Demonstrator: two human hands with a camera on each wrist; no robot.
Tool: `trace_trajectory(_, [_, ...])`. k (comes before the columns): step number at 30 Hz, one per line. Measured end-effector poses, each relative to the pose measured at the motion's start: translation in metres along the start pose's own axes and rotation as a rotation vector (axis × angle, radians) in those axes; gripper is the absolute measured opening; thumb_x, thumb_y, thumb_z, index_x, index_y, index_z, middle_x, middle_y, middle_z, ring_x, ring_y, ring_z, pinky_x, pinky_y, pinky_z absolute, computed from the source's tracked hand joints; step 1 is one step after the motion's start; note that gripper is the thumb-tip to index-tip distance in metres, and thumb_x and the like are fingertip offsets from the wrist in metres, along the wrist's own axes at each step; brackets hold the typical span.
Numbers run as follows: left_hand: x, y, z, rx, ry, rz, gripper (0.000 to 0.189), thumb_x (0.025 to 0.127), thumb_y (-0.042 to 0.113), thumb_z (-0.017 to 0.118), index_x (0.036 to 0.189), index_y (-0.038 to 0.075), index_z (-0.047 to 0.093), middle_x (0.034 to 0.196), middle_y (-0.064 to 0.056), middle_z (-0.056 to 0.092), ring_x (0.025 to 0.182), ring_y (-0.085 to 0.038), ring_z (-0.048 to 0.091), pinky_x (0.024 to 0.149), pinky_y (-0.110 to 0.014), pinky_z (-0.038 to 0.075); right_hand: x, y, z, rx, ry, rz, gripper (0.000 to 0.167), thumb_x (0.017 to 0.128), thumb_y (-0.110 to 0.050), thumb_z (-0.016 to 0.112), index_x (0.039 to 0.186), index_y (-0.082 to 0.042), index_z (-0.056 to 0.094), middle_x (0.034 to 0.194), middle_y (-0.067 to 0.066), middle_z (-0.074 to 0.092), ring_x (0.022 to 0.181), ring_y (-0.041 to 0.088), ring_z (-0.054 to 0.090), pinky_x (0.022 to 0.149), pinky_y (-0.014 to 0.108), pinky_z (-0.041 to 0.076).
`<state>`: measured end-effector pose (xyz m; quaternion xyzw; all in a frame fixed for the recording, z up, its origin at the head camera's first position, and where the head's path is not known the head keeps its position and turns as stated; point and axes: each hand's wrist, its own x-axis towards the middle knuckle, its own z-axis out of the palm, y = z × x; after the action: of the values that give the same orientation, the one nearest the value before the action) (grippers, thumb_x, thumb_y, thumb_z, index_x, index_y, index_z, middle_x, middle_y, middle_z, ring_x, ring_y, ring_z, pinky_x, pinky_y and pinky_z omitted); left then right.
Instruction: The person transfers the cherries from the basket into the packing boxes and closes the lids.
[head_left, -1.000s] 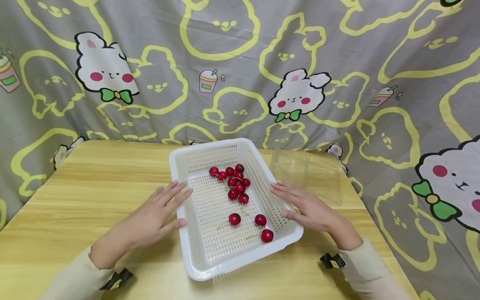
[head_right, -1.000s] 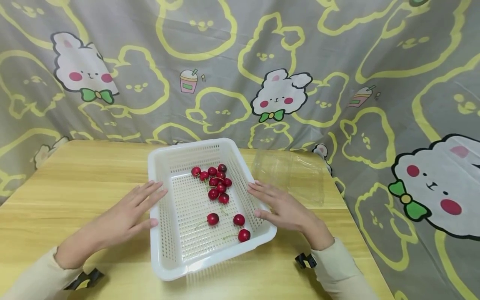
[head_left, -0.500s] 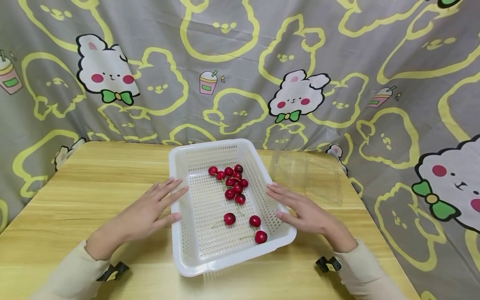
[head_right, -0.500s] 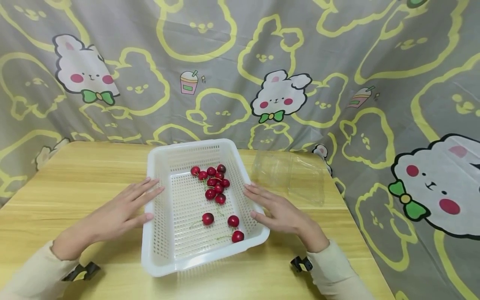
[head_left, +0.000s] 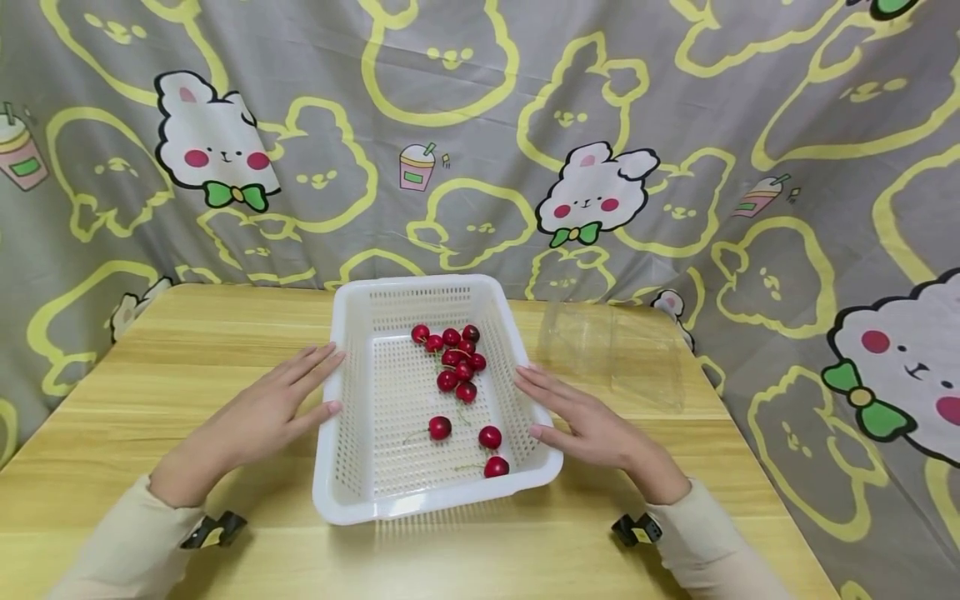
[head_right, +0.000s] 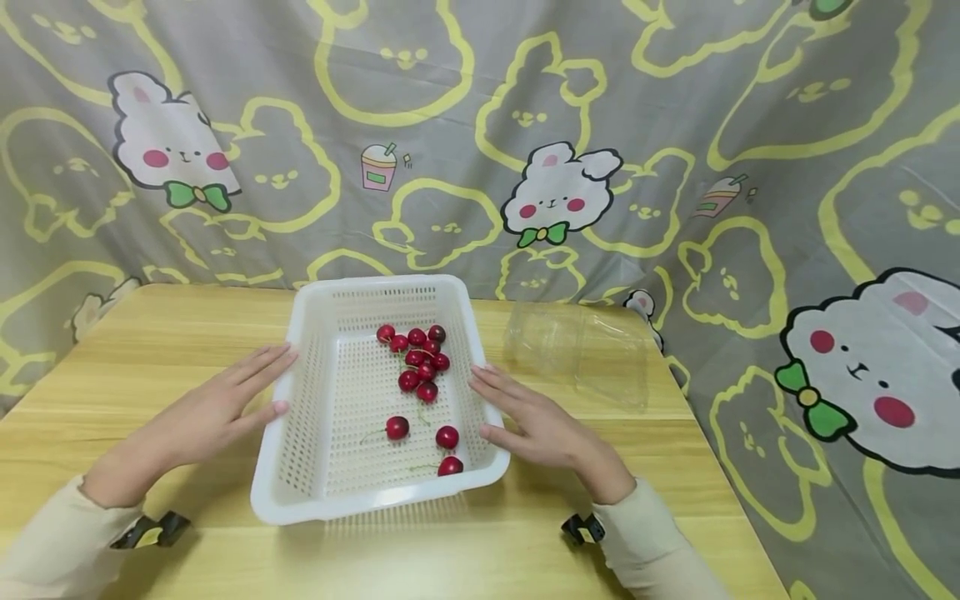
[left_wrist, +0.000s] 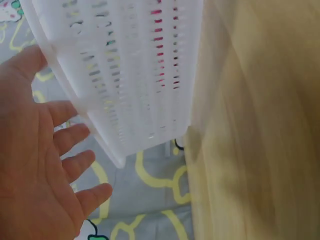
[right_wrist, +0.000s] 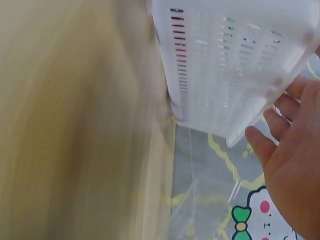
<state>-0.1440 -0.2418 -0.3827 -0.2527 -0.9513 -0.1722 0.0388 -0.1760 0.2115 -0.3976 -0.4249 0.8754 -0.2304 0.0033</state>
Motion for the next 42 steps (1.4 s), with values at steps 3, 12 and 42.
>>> trace_trajectory(3, [-0.001,-0.001,-0.004,0.016,0.026,-0.015,0.069,0.1,0.043,0.052,0.155,0.01,0.027,0.159,-0.015,0.025,0.143,-0.042,0.023,0.106,-0.062,0.028,0.006,-0.005,0.003,-0.007,0.016,0.008,0.064,0.1,-0.037,0.054,0.155,-0.017,0.029,0.162,0.0,0.02,0.147,0.019,0.017,0.112,0.048,0.029])
trace_trajectory(12, [-0.012,0.018,-0.011,0.042,0.082,0.064,0.065,0.097,0.039,0.059,0.149,0.004,0.039,0.152,-0.02,0.035,0.137,-0.047,0.03,0.102,-0.064,0.032,0.019,-0.015,0.011,0.015,0.053,0.027,0.062,0.101,-0.038,0.052,0.154,-0.014,0.032,0.162,-0.002,0.021,0.148,0.018,0.015,0.113,0.047,0.026])
trace_trajectory(42, [-0.042,0.046,0.006,0.096,0.235,0.404,0.035,0.09,0.033,0.071,0.122,0.02,0.07,0.108,0.01,0.069,0.097,-0.011,0.065,0.084,-0.04,0.053,0.06,-0.032,0.031,0.06,0.075,0.077,0.069,0.1,-0.057,0.041,0.155,-0.018,0.029,0.163,-0.006,0.015,0.147,0.014,0.015,0.112,0.048,0.028])
